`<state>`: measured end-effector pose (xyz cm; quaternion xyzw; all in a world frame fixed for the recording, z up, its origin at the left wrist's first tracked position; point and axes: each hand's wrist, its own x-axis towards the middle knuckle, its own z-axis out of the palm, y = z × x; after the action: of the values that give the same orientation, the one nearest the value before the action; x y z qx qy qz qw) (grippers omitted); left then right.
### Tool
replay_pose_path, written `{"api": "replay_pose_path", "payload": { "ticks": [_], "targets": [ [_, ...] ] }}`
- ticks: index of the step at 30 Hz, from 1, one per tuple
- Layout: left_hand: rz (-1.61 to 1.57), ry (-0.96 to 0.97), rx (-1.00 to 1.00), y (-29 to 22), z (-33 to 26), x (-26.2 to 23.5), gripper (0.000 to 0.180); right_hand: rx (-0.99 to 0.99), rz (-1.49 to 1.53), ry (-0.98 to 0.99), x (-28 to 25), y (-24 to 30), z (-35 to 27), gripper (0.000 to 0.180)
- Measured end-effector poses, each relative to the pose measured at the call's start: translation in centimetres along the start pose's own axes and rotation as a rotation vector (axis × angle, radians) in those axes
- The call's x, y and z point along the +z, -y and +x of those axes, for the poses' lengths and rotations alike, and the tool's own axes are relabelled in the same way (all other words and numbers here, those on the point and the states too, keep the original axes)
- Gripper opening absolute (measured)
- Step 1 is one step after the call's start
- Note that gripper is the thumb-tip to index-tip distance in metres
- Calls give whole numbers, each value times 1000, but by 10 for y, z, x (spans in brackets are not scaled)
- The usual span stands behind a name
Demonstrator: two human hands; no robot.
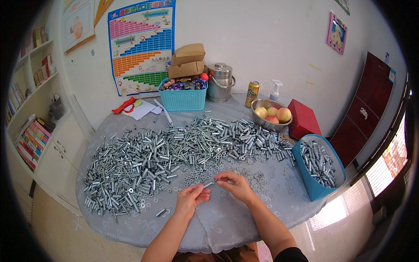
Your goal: The person sits at a table covered with a large pile of metal bolts and washers. They repeatedly pick up a bolt and a washer, slide the washer onto the bolt, and place the assembled fastener into a blue plastic bin on the right. The task is performed by hand without tools.
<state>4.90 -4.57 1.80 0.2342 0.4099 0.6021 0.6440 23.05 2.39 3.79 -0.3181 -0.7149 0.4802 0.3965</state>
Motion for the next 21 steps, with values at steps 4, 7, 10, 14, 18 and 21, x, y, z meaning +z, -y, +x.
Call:
{"api": "replay_pose_path", "payload": {
  "ticks": [4, 7, 10, 14, 18, 21],
  "targets": [
    [-68, 22, -39, 2, 2, -4, 18, -65, -2, 7, 2, 5, -1, 22],
    [-86, 38, -65, 2, 3, -6, 18, -68, -10, 17, 1, 8, -2, 21],
    [-13, 49, -40, 1, 3, -5, 18, -60, -65, 29, -1, 8, -3, 16],
    [147, 70, 78, -3, -6, 9, 19, 232, -272, 93, -4, 4, -5, 23],
    [129, 72, 78, -2, -6, 10, 19, 320, -85, -26, 1, 1, -5, 37],
    [68, -9, 69, 0, -2, 5, 19, 162, 52, -35, 4, 2, -5, 39]
  ]
}}
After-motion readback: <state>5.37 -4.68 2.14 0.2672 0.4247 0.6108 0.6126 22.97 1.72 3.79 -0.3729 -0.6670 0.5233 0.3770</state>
